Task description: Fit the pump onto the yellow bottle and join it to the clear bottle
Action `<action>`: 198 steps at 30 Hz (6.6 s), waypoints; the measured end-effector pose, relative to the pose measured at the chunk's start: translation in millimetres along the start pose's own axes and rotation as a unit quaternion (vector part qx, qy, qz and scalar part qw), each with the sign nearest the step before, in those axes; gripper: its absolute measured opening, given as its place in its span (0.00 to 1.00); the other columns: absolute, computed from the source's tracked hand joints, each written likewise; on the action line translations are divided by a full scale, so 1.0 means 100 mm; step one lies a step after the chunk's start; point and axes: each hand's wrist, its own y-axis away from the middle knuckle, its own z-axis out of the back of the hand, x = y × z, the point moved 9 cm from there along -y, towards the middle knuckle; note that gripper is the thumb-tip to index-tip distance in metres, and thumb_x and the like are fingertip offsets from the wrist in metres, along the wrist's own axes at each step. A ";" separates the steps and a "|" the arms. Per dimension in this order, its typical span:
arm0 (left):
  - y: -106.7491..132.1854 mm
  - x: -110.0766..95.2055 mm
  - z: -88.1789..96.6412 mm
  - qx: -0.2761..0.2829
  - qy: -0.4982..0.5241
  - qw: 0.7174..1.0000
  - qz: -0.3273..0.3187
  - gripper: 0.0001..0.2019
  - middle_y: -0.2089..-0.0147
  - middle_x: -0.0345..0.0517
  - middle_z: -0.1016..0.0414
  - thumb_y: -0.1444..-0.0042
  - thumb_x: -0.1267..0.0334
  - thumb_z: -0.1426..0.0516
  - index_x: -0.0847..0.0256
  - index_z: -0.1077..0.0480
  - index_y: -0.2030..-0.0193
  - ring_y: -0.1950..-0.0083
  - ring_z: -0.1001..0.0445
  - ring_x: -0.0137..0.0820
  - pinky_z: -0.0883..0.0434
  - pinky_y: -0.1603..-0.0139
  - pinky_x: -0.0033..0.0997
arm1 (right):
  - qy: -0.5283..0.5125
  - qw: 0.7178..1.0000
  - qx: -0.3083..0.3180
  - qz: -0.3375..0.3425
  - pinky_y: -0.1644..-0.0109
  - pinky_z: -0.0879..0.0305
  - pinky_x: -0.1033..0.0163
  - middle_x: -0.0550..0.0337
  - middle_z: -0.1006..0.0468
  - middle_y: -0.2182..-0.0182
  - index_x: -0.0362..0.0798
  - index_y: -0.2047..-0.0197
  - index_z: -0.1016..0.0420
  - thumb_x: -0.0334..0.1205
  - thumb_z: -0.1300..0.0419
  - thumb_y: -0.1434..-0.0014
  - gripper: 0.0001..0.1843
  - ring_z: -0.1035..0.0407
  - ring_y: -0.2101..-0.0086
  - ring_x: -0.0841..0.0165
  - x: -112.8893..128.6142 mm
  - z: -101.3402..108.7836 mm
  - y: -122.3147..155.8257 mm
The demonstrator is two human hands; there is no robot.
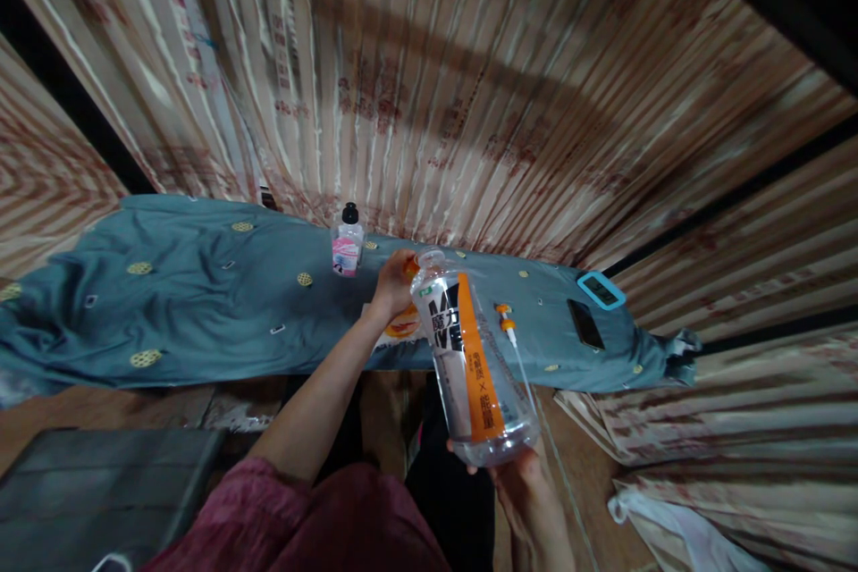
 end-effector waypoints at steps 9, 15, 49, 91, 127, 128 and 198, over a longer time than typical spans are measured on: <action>0.02 -0.05 0.05 0.032 -0.013 0.999 0.011 0.10 0.53 0.43 0.13 0.39 0.62 0.27 0.51 0.24 0.57 0.48 0.15 0.45 0.16 0.40 0.46 | -0.005 1.000 0.014 -0.004 0.66 0.09 0.45 0.50 0.04 0.62 0.59 0.50 0.02 0.78 0.20 0.34 0.30 0.11 0.70 0.50 -0.01 -0.01 -0.01; 0.02 -0.05 0.05 0.026 -0.021 0.999 0.023 0.11 0.53 0.43 0.12 0.39 0.65 0.27 0.52 0.24 0.58 0.48 0.14 0.46 0.17 0.41 0.45 | -0.007 1.000 0.011 0.000 0.69 0.11 0.49 0.52 0.03 0.62 0.59 0.52 0.03 0.77 0.18 0.34 0.29 0.13 0.73 0.53 0.02 -0.02 -0.02; 0.01 -0.04 0.04 0.025 -0.008 0.999 0.018 0.11 0.55 0.43 0.13 0.38 0.61 0.26 0.52 0.23 0.58 0.50 0.15 0.45 0.15 0.42 0.45 | 0.010 0.999 -0.030 0.007 0.74 0.21 0.61 0.53 0.01 0.60 0.58 0.55 0.03 0.80 0.16 0.41 0.34 0.12 0.74 0.58 0.00 0.11 -0.03; -0.01 -0.03 0.01 0.036 -0.017 0.999 0.029 0.11 0.53 0.44 0.13 0.39 0.63 0.27 0.52 0.25 0.60 0.48 0.14 0.46 0.17 0.39 0.48 | 0.031 0.999 -0.014 0.008 0.73 0.20 0.56 0.52 0.03 0.61 0.58 0.53 0.05 0.80 0.17 0.37 0.33 0.14 0.73 0.57 0.03 0.07 0.00; 0.03 -0.13 0.03 0.010 0.005 0.999 0.038 0.16 0.59 0.44 0.15 0.38 0.57 0.24 0.51 0.28 0.64 0.53 0.15 0.45 0.15 0.44 0.47 | 0.034 0.997 0.003 -0.066 0.63 0.14 0.51 0.52 -0.01 0.55 0.63 0.46 0.02 0.82 0.12 0.47 0.39 0.05 0.60 0.48 0.23 -0.07 0.04; 0.03 -0.14 0.03 0.010 0.005 0.999 0.034 0.17 0.59 0.43 0.15 0.37 0.55 0.24 0.51 0.29 0.64 0.53 0.16 0.45 0.15 0.45 0.47 | 0.037 0.997 0.001 -0.067 0.62 0.14 0.51 0.52 -0.01 0.55 0.62 0.45 0.02 0.84 0.14 0.47 0.40 0.05 0.60 0.48 0.24 -0.06 0.04; 0.03 -0.13 0.06 0.011 0.022 0.999 0.044 0.15 0.57 0.43 0.14 0.41 0.58 0.23 0.52 0.25 0.62 0.51 0.15 0.44 0.15 0.42 0.46 | 0.024 0.997 -0.016 -0.068 0.66 0.17 0.53 0.54 0.00 0.57 0.61 0.47 0.03 0.84 0.14 0.46 0.39 0.07 0.63 0.49 0.24 -0.13 0.05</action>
